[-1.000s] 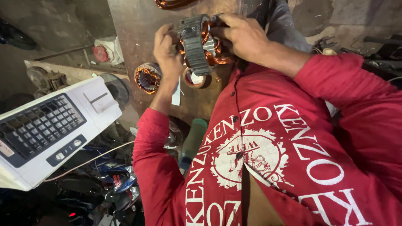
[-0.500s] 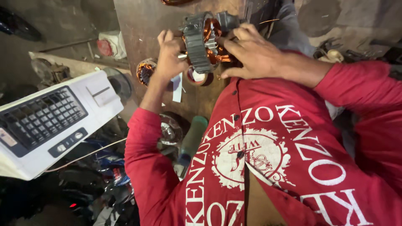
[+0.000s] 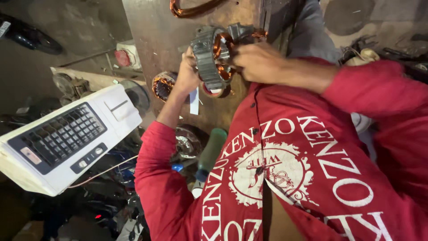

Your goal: The person winds copper wire around a gray motor stator core by hand. They repeatedly wrap the wire, adjust its position, and occasionally wipe the component with a cloth while working at a cluttered workbench.

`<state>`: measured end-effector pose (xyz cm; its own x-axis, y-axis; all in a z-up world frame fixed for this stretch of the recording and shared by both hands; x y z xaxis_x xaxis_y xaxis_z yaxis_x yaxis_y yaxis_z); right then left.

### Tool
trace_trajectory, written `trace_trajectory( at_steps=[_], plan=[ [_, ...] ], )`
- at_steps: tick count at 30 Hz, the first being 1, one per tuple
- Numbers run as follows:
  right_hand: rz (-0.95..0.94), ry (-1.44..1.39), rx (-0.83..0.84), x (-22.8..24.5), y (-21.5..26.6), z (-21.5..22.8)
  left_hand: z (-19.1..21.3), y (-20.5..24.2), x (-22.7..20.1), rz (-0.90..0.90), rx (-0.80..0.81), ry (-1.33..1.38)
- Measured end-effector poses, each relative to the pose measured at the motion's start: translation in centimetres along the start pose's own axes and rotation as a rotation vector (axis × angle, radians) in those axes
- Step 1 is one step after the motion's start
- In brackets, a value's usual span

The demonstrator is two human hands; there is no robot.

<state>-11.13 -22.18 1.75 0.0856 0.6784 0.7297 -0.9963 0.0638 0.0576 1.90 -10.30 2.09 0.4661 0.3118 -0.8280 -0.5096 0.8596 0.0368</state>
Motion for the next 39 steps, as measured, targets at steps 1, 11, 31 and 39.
trace_trajectory(
  at_steps=[1,11,31,39],
  plan=[
    [0.054,-0.019,-0.014,-0.6,0.7,0.7,-0.2,-0.2,0.6,0.127,0.024,0.101],
    [-0.075,-0.203,-0.297,0.1,0.7,1.8,-1.4,0.6,0.9,0.39,0.087,0.313],
    [-0.328,-0.203,0.076,-0.8,-0.8,1.1,-0.1,1.0,-1.6,0.054,0.166,-0.247],
    [0.056,0.179,-0.047,1.9,2.1,2.3,0.4,4.5,-3.0,-0.029,0.247,-0.423]
  ],
)
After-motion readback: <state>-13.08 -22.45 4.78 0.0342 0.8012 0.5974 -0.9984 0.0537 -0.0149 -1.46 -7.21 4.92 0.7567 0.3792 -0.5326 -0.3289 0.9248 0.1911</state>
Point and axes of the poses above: each hand's wrist, its own y-axis away from the middle knuckle, its own z-axis out of the back of the hand, x = y × z, the point moved 9 cm from there along -y, towards the middle knuckle, and after that the axes turned 12 degrees about -x, right-handed, at the moved point
